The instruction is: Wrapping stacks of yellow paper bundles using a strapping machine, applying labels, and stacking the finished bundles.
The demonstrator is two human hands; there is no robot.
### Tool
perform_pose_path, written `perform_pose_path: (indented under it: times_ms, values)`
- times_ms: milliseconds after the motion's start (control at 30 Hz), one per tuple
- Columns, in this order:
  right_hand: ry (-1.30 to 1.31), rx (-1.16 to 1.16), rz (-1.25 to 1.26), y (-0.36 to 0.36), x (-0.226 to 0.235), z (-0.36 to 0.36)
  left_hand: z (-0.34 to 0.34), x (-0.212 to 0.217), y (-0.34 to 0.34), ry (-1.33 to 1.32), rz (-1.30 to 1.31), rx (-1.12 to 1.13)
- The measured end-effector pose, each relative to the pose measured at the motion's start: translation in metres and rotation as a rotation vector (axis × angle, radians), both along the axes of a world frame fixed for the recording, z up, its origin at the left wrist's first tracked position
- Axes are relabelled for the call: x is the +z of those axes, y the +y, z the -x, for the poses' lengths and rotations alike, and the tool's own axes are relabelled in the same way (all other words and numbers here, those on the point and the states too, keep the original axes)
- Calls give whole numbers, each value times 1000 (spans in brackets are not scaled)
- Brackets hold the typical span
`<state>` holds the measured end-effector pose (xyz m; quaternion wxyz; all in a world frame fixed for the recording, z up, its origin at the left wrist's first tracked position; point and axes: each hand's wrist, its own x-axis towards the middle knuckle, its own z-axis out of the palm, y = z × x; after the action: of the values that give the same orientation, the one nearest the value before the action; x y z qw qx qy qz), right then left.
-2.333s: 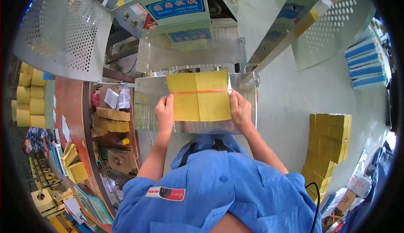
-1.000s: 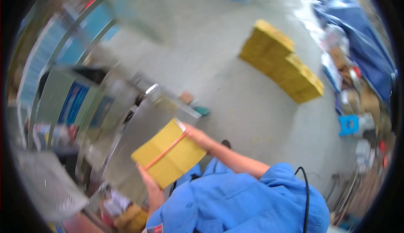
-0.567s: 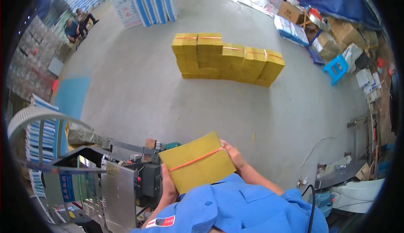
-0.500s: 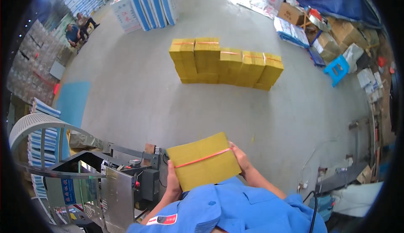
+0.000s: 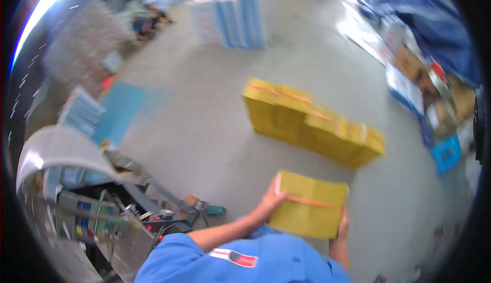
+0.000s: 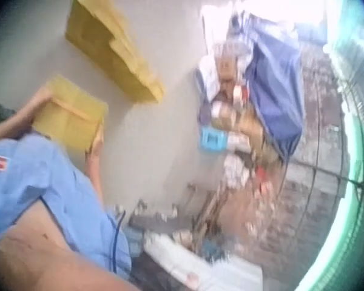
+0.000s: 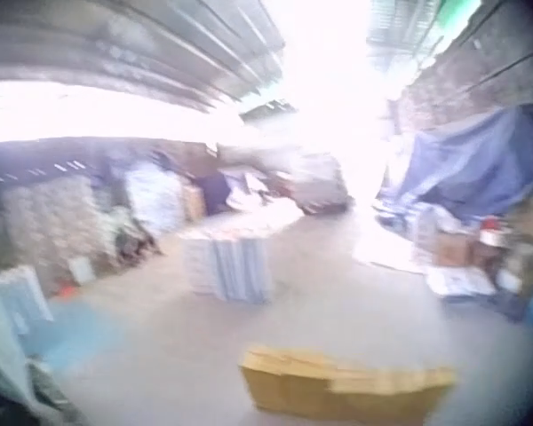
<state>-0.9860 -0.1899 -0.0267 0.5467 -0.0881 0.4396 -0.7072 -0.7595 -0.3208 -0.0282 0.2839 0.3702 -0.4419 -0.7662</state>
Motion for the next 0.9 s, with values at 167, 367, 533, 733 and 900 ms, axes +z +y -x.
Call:
perform_pose_path:
  times_ms: [167,367,533,733,900]
  values:
    - [-61,-4,95,-49,-27,60,70,26,-79,17,-91,-102]
    - [-20,-161,-113,-137,-60,147,174,-23,-188,-62,-72,-227]
    - [-22,-128,-69,-226,-138,229,256,-62,-281,-149,-116,-212]
    - [54,-49,-114,-333,-184,299,320,-116,-378,-241,-309,-117]
    - [166,20,-158,-393,-213,323,349,-156,-425,-296,-328,-31]
